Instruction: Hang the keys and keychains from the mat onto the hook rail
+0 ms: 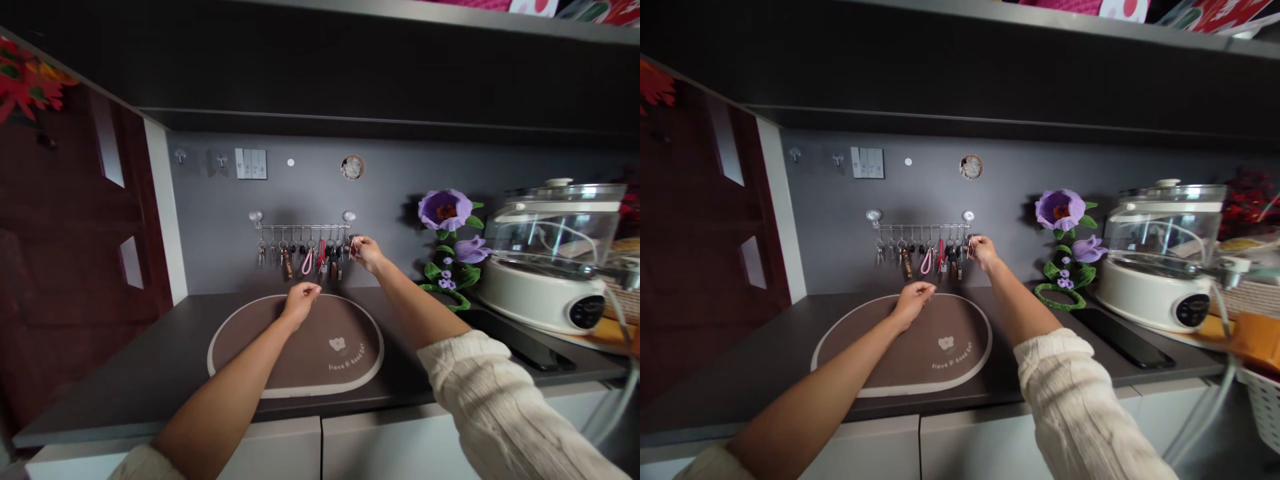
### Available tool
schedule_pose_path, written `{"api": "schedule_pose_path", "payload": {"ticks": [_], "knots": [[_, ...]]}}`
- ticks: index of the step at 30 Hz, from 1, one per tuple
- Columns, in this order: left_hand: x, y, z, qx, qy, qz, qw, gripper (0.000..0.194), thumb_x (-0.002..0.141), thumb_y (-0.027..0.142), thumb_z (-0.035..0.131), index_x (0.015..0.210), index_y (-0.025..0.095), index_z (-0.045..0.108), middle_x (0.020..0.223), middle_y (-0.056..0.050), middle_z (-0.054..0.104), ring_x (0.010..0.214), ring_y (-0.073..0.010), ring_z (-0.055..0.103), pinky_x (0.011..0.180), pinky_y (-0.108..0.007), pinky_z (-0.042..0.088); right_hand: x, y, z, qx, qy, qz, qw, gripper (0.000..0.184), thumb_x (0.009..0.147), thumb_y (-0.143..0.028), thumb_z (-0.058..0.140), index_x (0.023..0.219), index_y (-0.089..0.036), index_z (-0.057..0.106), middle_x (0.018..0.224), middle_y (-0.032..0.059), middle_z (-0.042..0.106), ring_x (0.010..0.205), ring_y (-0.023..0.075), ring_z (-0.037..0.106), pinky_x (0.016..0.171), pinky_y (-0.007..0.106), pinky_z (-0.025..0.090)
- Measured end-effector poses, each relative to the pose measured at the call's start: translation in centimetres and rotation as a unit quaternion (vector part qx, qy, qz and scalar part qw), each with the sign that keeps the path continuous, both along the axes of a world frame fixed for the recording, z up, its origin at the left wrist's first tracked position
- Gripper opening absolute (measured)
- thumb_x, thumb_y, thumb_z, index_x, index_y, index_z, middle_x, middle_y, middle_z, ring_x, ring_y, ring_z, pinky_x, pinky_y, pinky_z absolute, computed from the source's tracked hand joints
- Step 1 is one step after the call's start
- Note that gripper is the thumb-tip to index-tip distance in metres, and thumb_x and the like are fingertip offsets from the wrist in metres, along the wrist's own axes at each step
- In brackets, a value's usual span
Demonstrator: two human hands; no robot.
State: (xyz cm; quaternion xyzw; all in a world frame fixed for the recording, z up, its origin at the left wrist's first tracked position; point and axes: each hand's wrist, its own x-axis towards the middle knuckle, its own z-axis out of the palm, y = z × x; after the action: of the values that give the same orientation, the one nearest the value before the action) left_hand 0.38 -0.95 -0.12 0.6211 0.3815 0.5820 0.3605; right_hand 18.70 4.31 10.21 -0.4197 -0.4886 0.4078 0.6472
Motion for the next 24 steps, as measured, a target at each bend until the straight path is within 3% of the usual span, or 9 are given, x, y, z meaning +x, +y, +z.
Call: {"api": "schedule_pose_path", "payload": {"ticks": [15,24], "knots": [[-0.1,-0.2,0.4,-0.028,-0.041,0.014,0.999,0.017,0.061,0.027,0.059,0.069,0.012,0.061,0.054,0.001,0.052,0.050,-0.0075,0.041,0.052,-0.021,0.033,-0.1,2.0,-0.6,-0.049,-0.007,-0.001,0.999,0.010,0.069,-0.008,0.043,0.062,-0.016,0.044,0.050,-0.0040,0.048,0.049,0.0065,0.051,0.053,0.022,0.043],[-0.3,-0.2,0.4,-0.042,-0.048,0.022,0.998,0.016,0.062,0.025,0.059,0.070,0.012,0.062,0.054,0.001,0.052,0.051,-0.0079,0.042,0.051,-0.021,0.033,0.0,1.8,-1.7,-0.026,-0.025,-0.008,0.999,0.010,0.070,-0.011,0.044,0.061,-0.015,0.046,0.052,-0.0040,0.048,0.044,0.0038,0.044,0.049,0.018,0.040]]}}
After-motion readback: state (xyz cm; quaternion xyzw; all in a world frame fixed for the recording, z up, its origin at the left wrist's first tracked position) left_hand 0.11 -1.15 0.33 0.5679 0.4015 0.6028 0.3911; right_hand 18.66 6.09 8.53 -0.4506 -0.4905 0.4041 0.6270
